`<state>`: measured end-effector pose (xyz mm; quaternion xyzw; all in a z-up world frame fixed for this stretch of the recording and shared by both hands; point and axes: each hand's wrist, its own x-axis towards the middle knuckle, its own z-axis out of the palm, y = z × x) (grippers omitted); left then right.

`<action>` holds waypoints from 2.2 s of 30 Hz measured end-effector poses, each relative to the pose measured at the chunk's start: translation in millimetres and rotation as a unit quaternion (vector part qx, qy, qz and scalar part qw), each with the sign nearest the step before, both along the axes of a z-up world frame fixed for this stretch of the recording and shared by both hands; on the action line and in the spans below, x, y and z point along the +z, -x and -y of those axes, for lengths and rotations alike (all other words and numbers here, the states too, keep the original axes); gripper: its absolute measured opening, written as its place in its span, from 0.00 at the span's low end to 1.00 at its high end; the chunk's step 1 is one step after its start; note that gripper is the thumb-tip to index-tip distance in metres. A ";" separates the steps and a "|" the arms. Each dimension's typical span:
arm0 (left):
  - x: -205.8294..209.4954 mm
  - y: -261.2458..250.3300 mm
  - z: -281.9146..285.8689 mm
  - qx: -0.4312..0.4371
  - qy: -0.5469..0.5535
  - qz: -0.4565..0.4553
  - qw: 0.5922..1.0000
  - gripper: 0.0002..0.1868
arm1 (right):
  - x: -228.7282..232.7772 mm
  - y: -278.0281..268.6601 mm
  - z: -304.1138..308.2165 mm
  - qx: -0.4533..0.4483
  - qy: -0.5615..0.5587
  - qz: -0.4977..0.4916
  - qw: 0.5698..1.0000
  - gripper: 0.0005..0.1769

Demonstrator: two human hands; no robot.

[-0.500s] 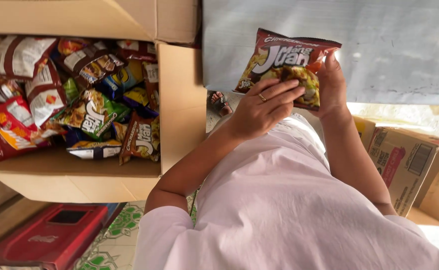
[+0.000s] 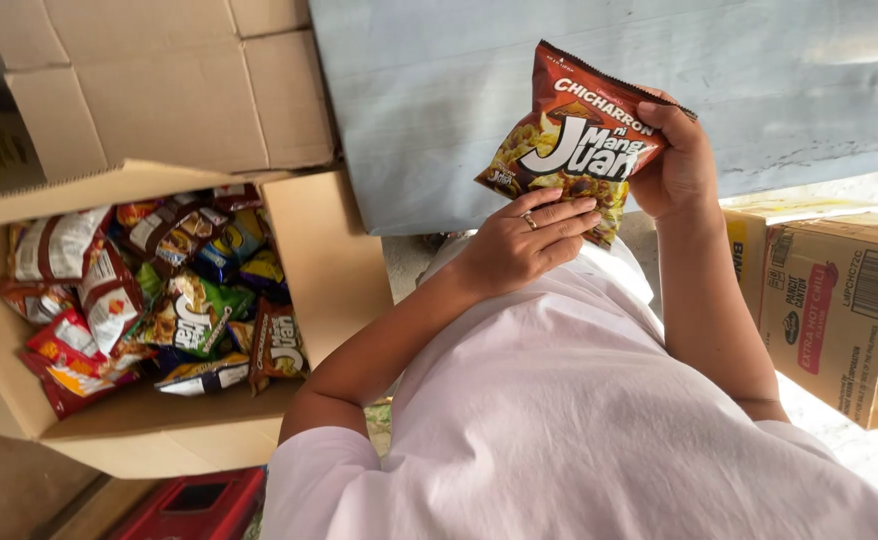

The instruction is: The person takes snack bags one at a time out of an open cardboard box and places them on the counter, arranging them in rows by type. The person continues emptying the box of assorted chip and cracker bags onto the display surface.

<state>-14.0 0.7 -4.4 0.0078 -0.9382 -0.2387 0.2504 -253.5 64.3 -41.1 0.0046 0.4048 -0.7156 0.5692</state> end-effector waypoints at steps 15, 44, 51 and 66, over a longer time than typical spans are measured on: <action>-19.4 127.6 55.6 0.128 -0.645 0.081 0.749 0.57 | 3.9 100.3 -18.8 -0.023 0.021 -0.071 0.997 0.16; -75.8 167.3 123.3 0.153 -0.692 0.006 0.705 0.25 | -57.2 163.8 14.8 -0.017 0.089 -0.149 0.985 0.34; -93.1 205.5 206.6 0.221 -0.614 -0.044 0.756 0.22 | -66.4 177.0 0.7 -0.010 0.008 -0.180 0.984 0.31; -170.0 269.7 319.1 0.271 -0.521 -0.028 0.809 0.23 | -90.0 159.5 -6.9 0.095 -0.142 -0.242 0.955 0.22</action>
